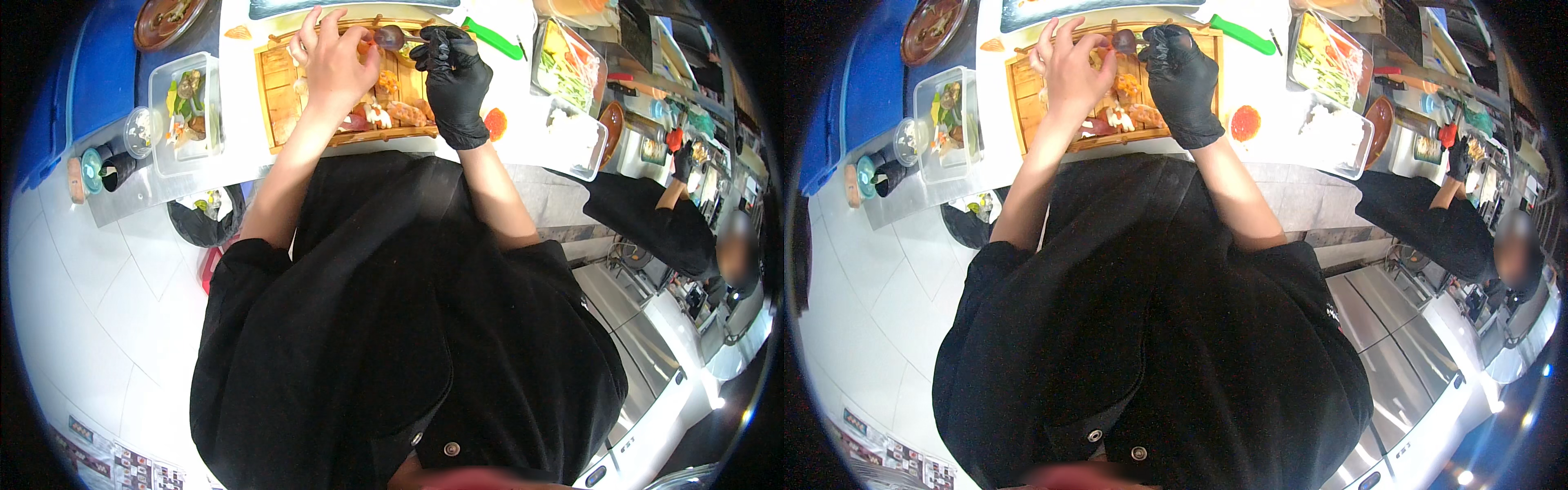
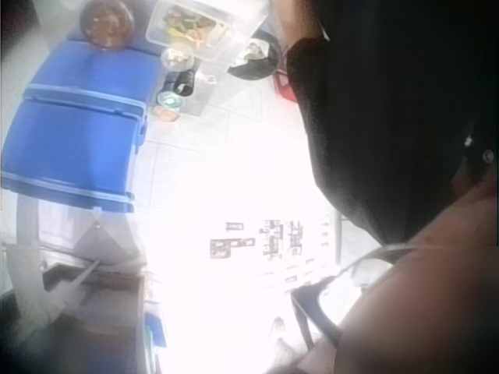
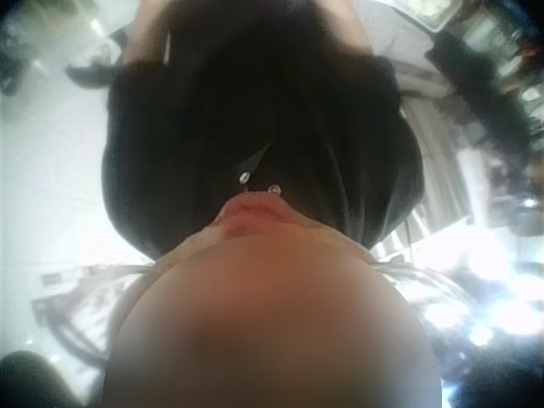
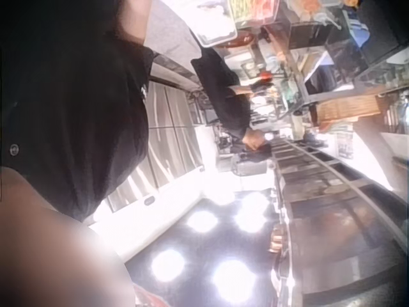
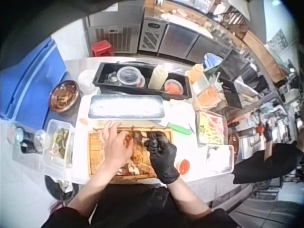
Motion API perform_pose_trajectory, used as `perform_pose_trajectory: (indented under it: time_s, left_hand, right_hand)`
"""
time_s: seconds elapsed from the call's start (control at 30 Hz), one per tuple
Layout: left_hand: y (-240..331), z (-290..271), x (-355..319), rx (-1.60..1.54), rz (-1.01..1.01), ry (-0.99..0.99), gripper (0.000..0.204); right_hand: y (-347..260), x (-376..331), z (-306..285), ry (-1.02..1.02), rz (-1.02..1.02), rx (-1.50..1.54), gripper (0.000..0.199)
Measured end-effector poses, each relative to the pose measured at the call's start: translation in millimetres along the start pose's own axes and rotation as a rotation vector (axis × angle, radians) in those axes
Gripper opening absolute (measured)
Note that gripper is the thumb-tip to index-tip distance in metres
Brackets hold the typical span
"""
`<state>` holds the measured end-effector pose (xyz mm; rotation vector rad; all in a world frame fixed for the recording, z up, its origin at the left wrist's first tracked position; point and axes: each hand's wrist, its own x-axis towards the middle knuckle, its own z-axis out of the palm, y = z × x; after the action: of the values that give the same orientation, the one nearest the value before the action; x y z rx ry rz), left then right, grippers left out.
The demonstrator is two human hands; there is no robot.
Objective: The person assembles sushi on a wooden board, placing rice and toppings, then adds sauces and garnishes. The person uses a spoon and a squeeze bottle to apply condiments and arranges the pieces on the board.
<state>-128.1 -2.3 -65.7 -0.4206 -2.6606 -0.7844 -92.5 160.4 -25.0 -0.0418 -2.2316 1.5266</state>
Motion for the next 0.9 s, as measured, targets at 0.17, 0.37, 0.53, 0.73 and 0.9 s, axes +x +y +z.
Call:
perform_pose_trajectory:
  time_s: [0.17,0.37,0.53,0.73,0.9]
  left_hand:
    - [0.3,-6.5,-3.1,0.02,-0.009,0.005,0.012]
    - [2.7,-3.7,-2.6,0.066,-0.025,-0.019,0.01]
    - [4.6,-2.9,-2.3,0.056,-0.054,-0.02,0.009]
    - [4.0,-3.6,-2.4,0.037,-0.036,-0.001,0.007]
    - [4.5,-6.3,0.2,-0.015,-0.042,0.035,0.006]
  right_hand:
    - [-0.4,0.1,-1.6,-0.045,-0.075,-0.118,0.009]
    - [2.7,2.4,3.7,-0.026,-0.051,-0.14,0.009]
    - [3.4,3.9,3.1,-0.015,0.069,-0.002,0.008]
    - [4.9,3.7,1.8,0.034,0.189,0.233,0.013]
    - [6.7,7.2,-0.1,0.087,0.243,0.277,0.023]
